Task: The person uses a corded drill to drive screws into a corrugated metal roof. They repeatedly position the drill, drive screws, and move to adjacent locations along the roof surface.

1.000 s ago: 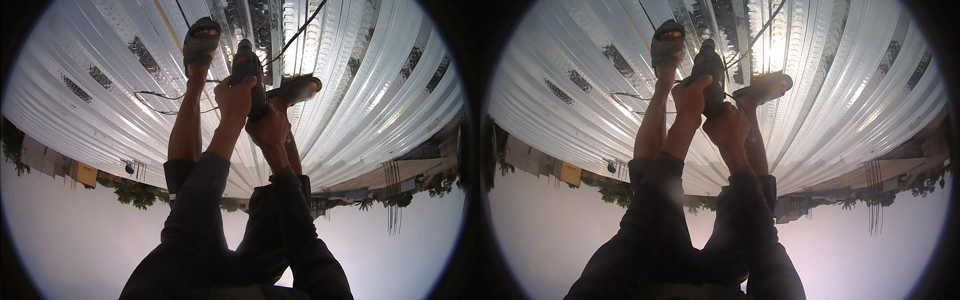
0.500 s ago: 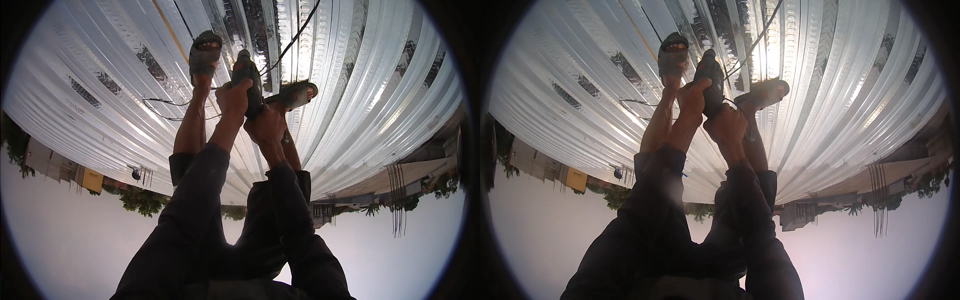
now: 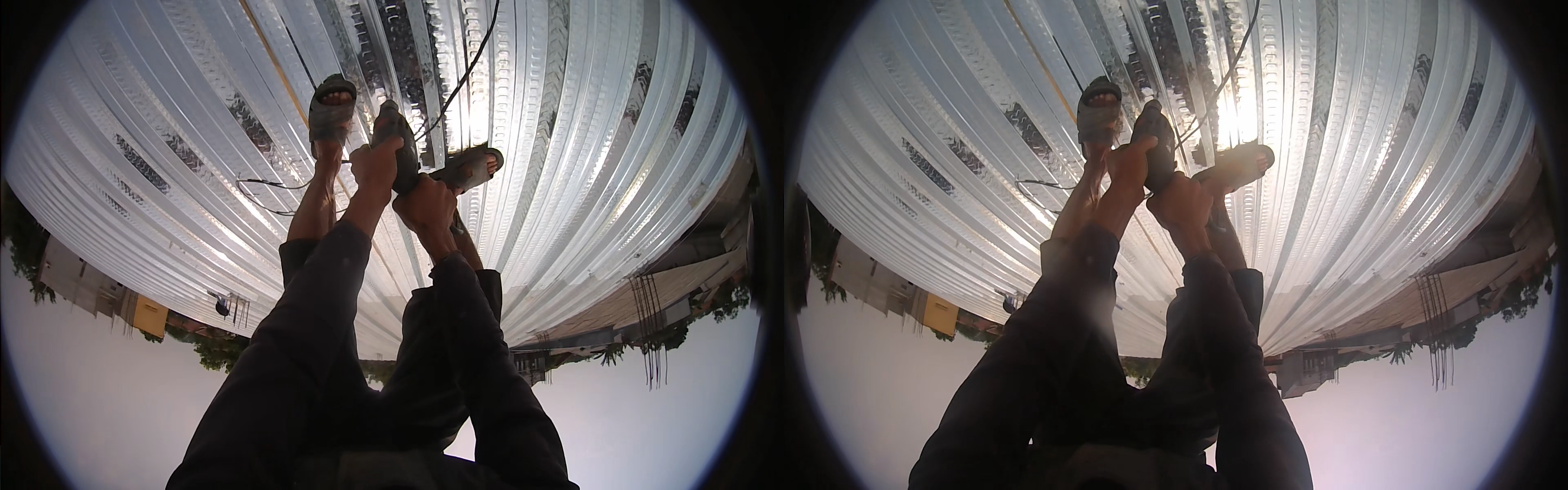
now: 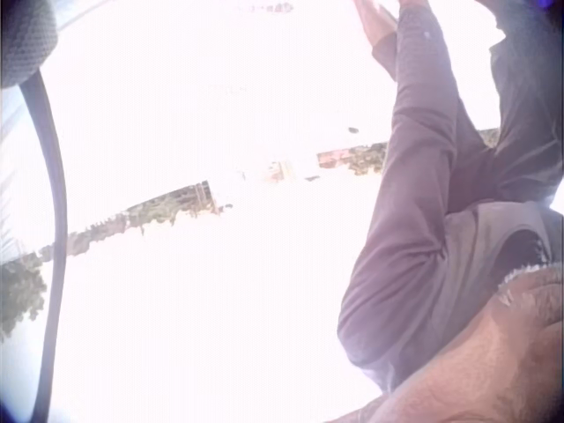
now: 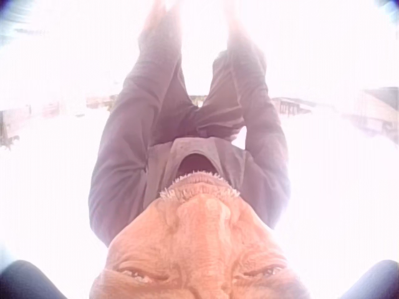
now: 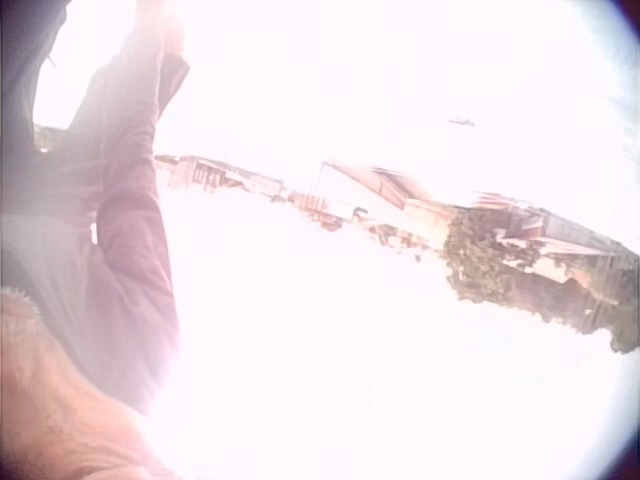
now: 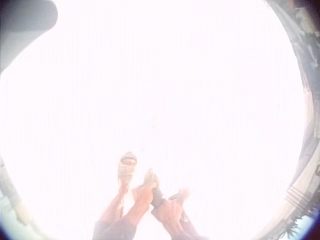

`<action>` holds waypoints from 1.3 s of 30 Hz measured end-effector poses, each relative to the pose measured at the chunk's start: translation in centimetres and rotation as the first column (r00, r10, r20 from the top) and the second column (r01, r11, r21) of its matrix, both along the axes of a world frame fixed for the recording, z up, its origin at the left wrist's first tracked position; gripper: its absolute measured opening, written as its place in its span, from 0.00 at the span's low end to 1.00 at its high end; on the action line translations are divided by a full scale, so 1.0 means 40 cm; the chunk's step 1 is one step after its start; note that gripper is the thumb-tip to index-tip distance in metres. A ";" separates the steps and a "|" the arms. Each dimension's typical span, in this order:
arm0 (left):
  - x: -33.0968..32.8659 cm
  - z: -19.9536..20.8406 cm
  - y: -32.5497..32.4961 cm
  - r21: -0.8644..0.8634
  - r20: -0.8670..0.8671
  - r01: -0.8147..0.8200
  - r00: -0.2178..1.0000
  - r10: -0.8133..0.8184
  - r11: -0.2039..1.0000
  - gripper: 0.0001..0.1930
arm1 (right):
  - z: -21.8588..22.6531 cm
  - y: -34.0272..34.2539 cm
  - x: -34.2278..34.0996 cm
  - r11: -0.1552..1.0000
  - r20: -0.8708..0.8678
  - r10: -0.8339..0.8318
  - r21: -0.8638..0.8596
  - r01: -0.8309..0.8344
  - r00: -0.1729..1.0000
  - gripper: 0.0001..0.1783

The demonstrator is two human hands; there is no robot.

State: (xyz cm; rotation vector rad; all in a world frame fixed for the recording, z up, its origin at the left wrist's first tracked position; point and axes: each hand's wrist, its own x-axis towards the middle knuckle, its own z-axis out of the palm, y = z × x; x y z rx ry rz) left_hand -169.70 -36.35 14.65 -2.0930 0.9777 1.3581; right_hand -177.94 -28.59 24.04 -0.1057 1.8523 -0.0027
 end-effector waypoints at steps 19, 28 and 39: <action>-0.076 0.051 0.004 -0.036 0.096 0.152 0.984 -0.148 0.988 0.32 | -0.026 0.041 0.020 0.999 -0.029 0.049 0.025 -0.048 0.998 0.18; 0.002 0.032 -0.027 0.045 -0.126 -0.175 0.976 0.179 0.984 0.29 | -0.007 -0.007 0.028 0.998 0.010 0.070 0.005 -0.070 0.997 0.18; 0.003 0.028 0.018 -0.036 -0.095 -0.085 0.992 0.081 0.996 0.29 | -0.012 0.030 0.027 0.997 -0.022 0.071 -0.026 -0.072 0.997 0.18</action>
